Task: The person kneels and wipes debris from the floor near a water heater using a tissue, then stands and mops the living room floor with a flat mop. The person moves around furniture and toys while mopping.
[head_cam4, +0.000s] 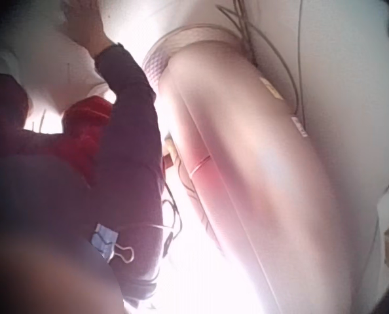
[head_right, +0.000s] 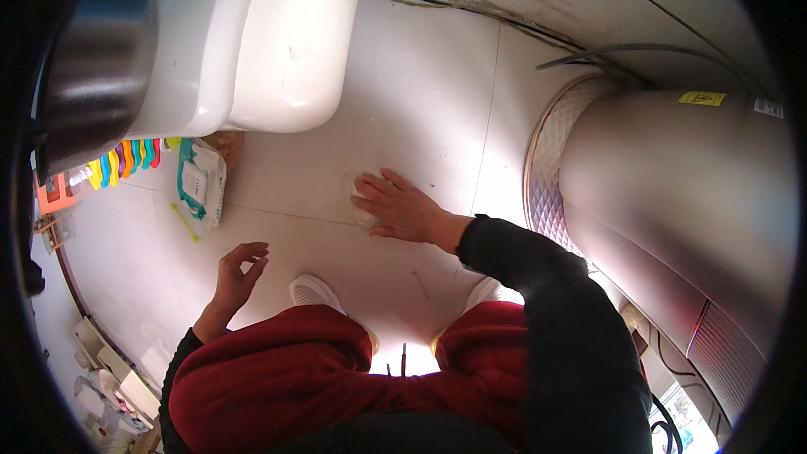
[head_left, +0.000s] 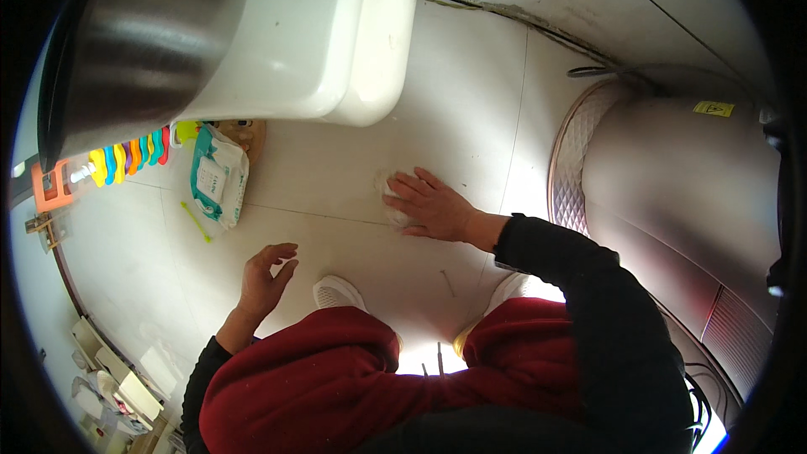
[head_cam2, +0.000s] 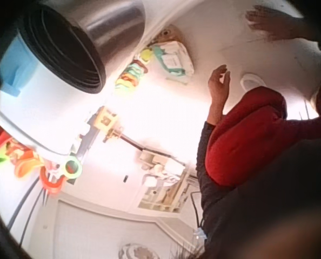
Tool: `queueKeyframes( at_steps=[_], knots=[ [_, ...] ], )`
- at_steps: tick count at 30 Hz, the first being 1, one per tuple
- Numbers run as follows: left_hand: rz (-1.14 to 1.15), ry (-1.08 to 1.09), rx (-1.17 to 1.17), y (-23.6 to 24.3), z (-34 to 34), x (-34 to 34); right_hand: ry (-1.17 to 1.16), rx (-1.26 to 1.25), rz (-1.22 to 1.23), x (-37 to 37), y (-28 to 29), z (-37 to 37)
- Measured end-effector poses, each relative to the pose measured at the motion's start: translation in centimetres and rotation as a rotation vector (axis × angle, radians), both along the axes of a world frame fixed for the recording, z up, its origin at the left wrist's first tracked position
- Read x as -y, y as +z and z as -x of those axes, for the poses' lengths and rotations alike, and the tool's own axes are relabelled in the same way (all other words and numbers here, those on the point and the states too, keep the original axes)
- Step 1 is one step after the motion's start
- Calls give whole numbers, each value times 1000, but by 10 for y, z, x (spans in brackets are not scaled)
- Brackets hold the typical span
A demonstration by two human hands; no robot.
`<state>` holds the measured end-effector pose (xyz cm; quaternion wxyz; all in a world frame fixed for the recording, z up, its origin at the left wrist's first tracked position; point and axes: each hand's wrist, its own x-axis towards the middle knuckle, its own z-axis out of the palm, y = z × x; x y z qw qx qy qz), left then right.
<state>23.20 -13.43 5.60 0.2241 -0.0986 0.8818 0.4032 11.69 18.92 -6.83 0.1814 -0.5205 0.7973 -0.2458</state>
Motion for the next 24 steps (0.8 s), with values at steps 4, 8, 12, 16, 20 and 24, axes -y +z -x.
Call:
queueKeyframes(
  at_steps=[4, 8, 12, 16, 20, 24],
  knots=[
    [12, -6, -56, -4, 18, -3, 111, -146, -20, -31, -9, -16],
    [-26, -63, -125, -11, 33, -10, 73, -165, 117, -36, -13, -28],
    [-89, -45, -165, -16, 38, -16, -110, -52, 89, -63, -4, -13],
    [-122, 8, -133, -18, 38, -19, -832, -89, 97, -87, 2, 23],
    [-118, -55, -155, -17, 44, -27, -707, -347, -74, -56, -10, 7],
    [-145, -57, -192, -15, 51, -29, -193, -4, 261, -47, -11, -54]
  ],
)
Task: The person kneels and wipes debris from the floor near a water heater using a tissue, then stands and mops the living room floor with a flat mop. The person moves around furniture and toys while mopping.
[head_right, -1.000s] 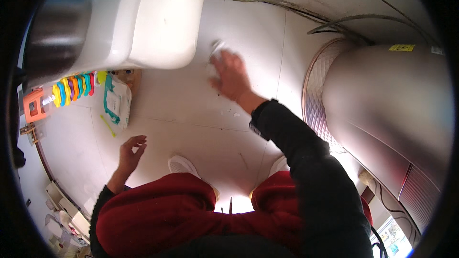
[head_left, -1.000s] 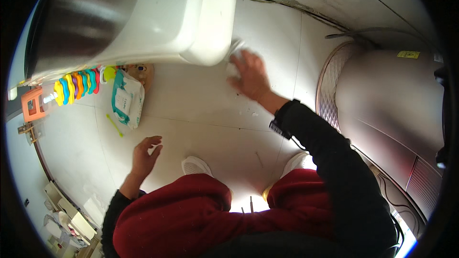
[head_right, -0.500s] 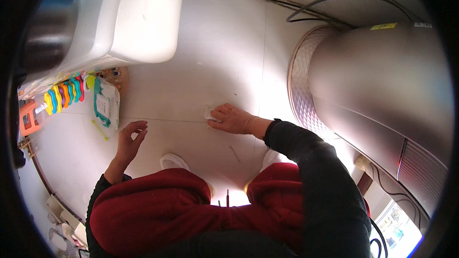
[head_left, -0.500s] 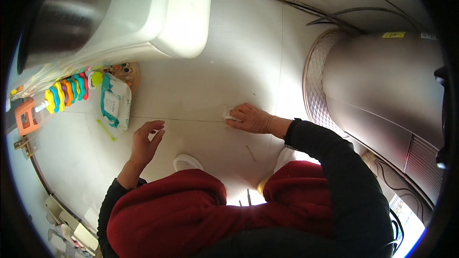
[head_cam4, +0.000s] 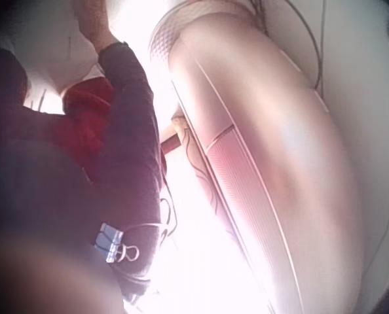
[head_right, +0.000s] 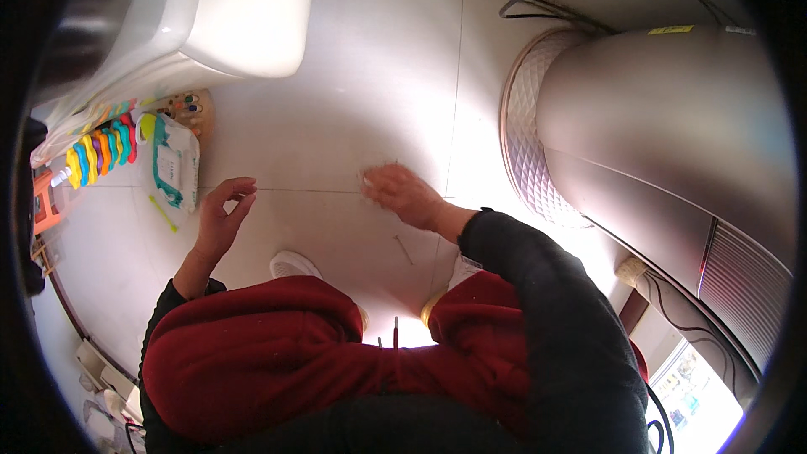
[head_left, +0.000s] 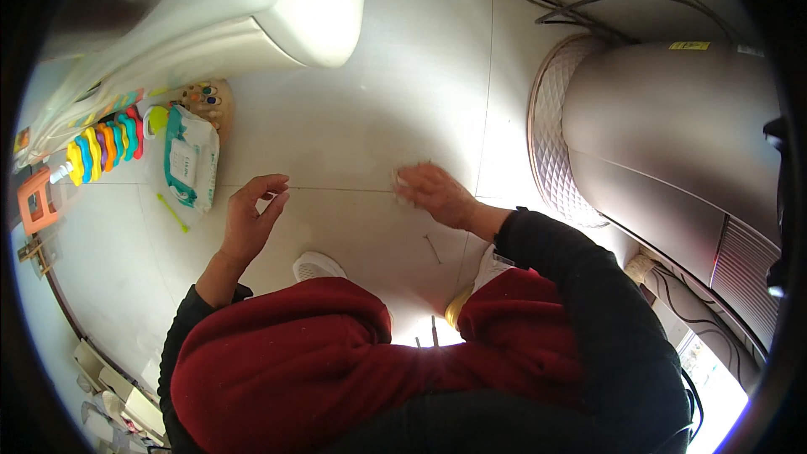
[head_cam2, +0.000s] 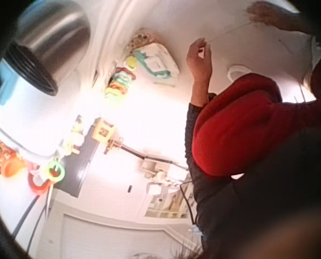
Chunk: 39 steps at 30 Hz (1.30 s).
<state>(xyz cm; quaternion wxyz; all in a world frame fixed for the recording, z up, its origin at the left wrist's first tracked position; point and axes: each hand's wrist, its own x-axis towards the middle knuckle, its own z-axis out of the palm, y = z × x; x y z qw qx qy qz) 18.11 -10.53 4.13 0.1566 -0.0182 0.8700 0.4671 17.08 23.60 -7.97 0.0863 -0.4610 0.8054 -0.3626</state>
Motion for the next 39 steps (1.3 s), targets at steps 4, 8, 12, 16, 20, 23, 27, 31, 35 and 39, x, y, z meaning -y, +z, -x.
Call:
queueKeyframes(
  at_steps=[4, 8, 12, 16, 20, 23, 27, 31, 35, 39],
  knots=[
    [8, 24, -19, 0, -4, 4, 325, 58, -38, -36, 15, -37],
    [-4, 16, 44, -3, -10, 3, 731, -35, -151, -38, 17, -60],
    [30, -2, 18, -3, -10, 1, 550, -155, -346, -17, 7, -31],
    [33, 33, 37, -3, -9, 2, 449, -97, -319, -21, 3, 37],
    [40, 44, 29, -1, -11, 7, 308, 37, -499, -46, 20, 47],
    [37, 109, 59, -1, -12, 7, 321, 136, -600, -38, 24, 36],
    [8, 78, 80, -4, -12, 3, 290, -39, -392, -7, 3, 69],
    [94, -5, 16, 4, -9, 9, -37, -12, -388, -31, 1, 90],
    [111, 101, 28, 10, -7, 8, 78, 170, -492, -66, 25, 30],
    [-10, 68, 72, 4, -9, -6, 433, -78, -268, 12, 5, 22]
  ],
)
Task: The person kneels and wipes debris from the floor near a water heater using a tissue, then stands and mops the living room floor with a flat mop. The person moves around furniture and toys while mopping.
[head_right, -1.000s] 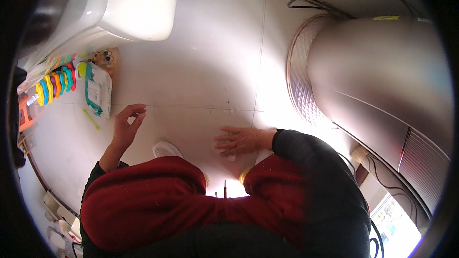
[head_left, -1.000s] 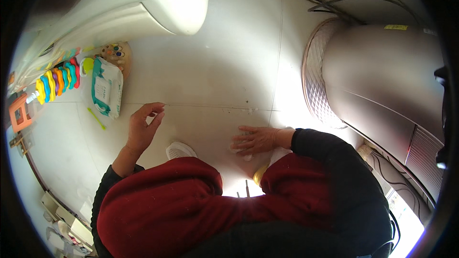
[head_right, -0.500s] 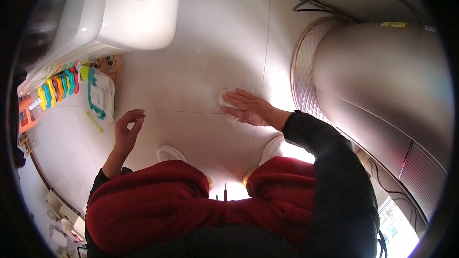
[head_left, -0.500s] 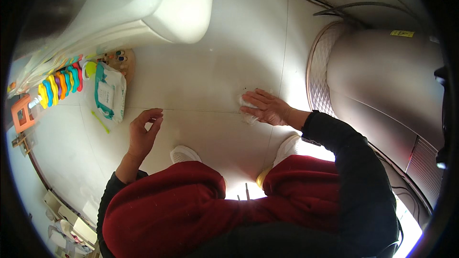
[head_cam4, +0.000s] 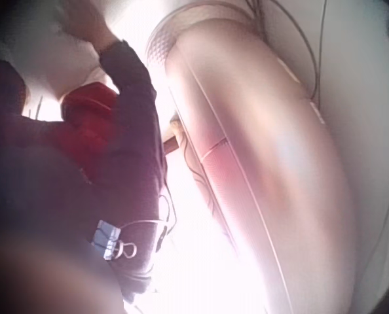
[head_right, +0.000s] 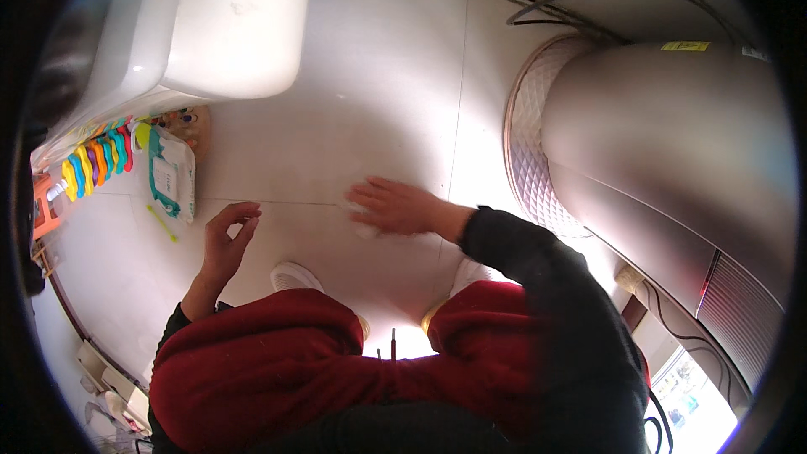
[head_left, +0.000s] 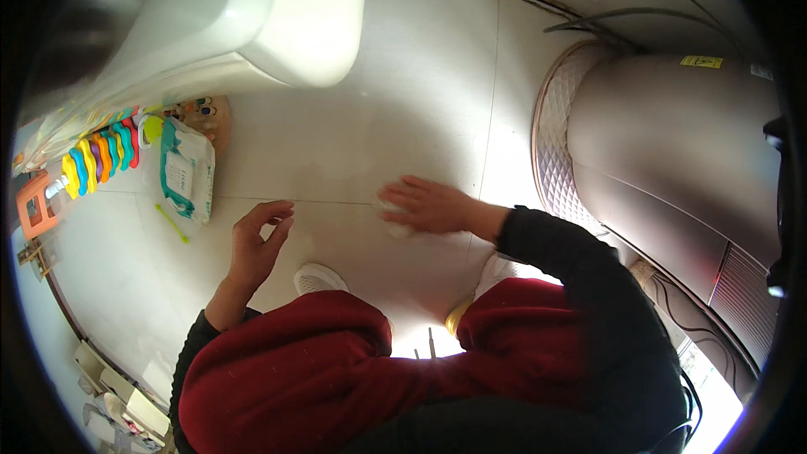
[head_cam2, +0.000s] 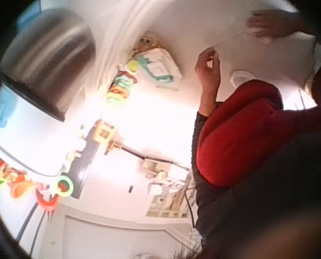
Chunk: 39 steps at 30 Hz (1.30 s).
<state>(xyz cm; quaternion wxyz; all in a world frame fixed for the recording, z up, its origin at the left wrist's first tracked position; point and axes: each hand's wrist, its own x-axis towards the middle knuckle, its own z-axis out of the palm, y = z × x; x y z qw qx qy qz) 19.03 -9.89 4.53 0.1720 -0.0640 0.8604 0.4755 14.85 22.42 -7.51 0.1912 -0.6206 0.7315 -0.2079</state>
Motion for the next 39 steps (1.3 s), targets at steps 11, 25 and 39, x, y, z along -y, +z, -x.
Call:
queueKeyframes(
  at_steps=[11, 25, 39],
  knots=[
    [-7, 54, -46, 1, 3, 4, -323, 173, 190, -64, 12, -13],
    [37, 278, -137, 29, 3, 32, 294, 136, 39, 38, -5, -4],
    [27, 1018, -258, 118, -124, 61, 587, 99, 116, 130, -18, 30]
  ],
)
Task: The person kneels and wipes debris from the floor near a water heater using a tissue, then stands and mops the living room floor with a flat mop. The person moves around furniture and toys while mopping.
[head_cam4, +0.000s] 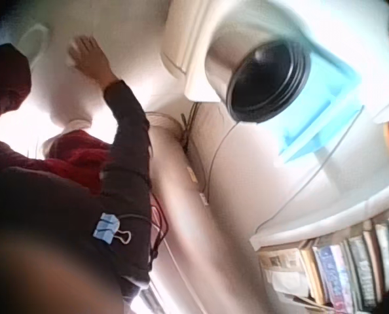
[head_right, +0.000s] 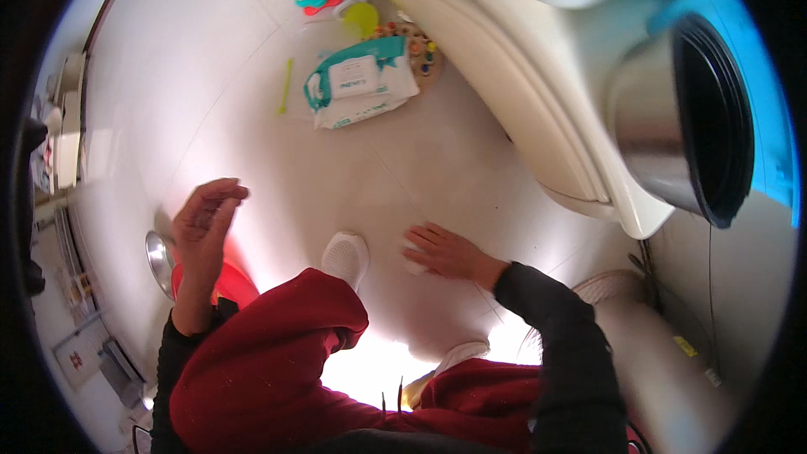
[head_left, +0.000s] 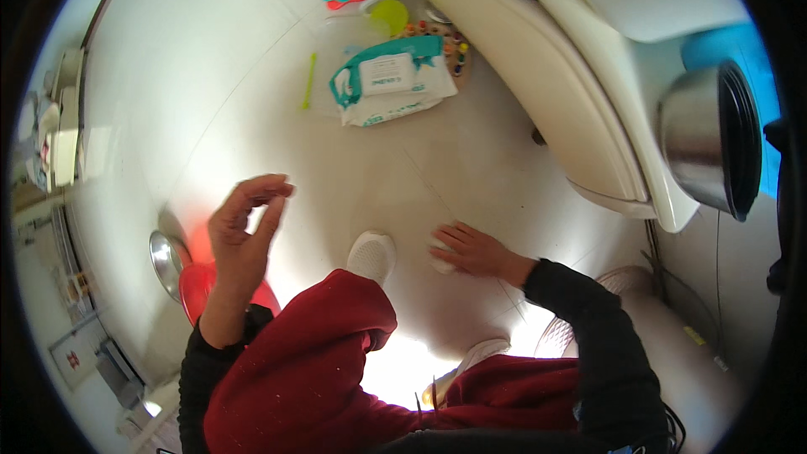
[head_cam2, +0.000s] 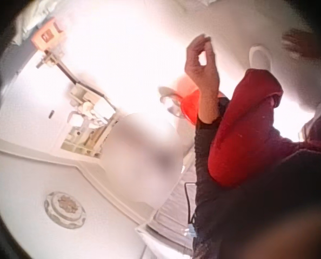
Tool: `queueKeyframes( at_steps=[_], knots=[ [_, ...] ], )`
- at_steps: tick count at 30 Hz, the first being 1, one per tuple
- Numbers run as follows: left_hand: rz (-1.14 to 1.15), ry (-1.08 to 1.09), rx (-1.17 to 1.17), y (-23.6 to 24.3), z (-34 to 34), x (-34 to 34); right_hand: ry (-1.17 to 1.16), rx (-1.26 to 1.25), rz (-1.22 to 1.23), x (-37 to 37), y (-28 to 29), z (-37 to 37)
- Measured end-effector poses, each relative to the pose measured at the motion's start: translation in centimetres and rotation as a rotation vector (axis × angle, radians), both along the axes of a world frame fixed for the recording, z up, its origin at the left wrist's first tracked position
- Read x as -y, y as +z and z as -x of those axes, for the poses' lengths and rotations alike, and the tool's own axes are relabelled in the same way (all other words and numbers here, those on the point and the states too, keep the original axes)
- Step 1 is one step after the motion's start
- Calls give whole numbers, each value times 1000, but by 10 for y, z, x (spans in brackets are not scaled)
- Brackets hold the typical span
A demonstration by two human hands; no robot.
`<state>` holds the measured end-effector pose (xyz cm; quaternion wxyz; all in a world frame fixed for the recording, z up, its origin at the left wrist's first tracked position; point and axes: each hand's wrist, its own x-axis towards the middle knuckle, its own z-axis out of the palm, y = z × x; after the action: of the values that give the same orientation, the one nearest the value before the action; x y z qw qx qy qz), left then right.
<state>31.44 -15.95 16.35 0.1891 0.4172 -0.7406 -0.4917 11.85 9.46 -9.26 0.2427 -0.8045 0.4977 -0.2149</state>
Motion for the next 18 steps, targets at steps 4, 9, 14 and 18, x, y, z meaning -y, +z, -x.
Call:
queueKeyframes(
  at_steps=[4, 9, 14, 18],
  knots=[
    [9, -35, -2, 12, -29, -13, -160, 15, 126, 137, -11, -3],
    [108, 320, -164, 30, -83, -8, -696, -163, 45, 106, 8, 28],
    [45, 457, -283, 16, -104, -23, -108, -77, 56, 115, 18, -33],
    [132, 577, -291, 14, -126, -27, 44, 45, 137, 215, -2, -57]
  ],
)
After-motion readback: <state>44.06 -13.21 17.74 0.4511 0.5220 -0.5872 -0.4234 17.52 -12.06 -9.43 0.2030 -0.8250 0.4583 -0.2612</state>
